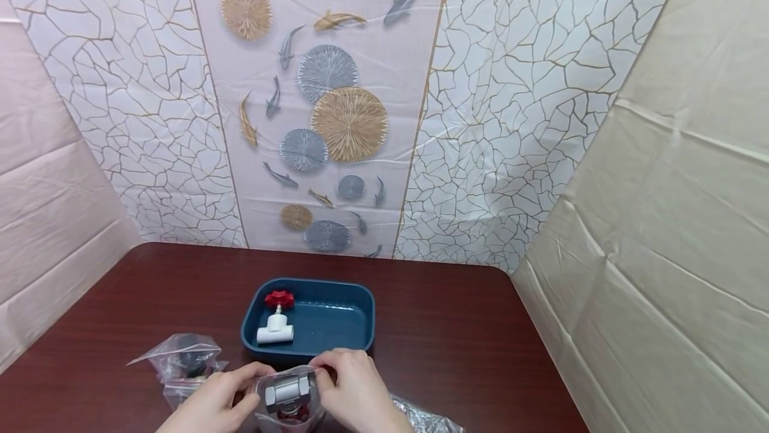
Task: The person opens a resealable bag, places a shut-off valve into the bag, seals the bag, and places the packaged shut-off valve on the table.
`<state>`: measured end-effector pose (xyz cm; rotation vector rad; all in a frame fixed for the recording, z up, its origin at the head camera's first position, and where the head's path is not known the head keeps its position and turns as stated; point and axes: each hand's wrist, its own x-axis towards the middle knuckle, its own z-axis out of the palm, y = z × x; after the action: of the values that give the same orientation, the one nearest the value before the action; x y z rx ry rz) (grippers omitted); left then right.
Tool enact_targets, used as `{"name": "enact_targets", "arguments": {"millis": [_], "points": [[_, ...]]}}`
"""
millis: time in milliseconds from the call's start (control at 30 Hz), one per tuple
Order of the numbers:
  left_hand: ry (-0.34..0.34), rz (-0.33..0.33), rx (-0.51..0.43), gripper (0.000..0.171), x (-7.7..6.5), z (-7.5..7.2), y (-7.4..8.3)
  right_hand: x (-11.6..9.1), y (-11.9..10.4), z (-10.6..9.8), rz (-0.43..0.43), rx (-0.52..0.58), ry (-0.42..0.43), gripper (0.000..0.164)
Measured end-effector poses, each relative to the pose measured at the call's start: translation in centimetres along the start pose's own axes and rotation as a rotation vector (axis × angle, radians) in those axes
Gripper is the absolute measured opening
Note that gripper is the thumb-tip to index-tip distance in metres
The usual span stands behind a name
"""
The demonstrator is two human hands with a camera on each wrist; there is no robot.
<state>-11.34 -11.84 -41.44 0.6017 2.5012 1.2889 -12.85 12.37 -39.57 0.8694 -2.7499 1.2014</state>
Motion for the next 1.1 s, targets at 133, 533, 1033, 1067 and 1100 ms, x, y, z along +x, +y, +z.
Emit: {"name": "enact_targets", "arguments": {"millis": [133, 533, 1033, 1067, 1100], "points": [[0.027, 0.026, 0.017, 0.024, -0.2, -0.3, 0.9, -0.2, -0.2, -0.4, -0.037, -0.007, 0.076, 0.015], [0.176, 0.072, 0.075, 0.03, -0.8, -1.7, 3.4, -0.7, -1.3, -2.1, -0.051, 0.054, 0.174, 0.017], [0.295, 0.106, 0.091, 0.032, -1.2, -1.7, 3.9, -1.2, -2.1, -3.1, -0.021, 0.143, 0.151, 0.014], [0.299, 0.107, 0.094, 0.032, -1.2, -1.7, 4.0, -1.3, -2.2, -3.1, -0.022, 0.142, 0.154, 0.014], [0.303, 0.106, 0.098, 0.033, -1.2, -1.7, 4.0, -1.3, -2.1, -3.1, -0.025, 0.139, 0.158, 0.014]]}}
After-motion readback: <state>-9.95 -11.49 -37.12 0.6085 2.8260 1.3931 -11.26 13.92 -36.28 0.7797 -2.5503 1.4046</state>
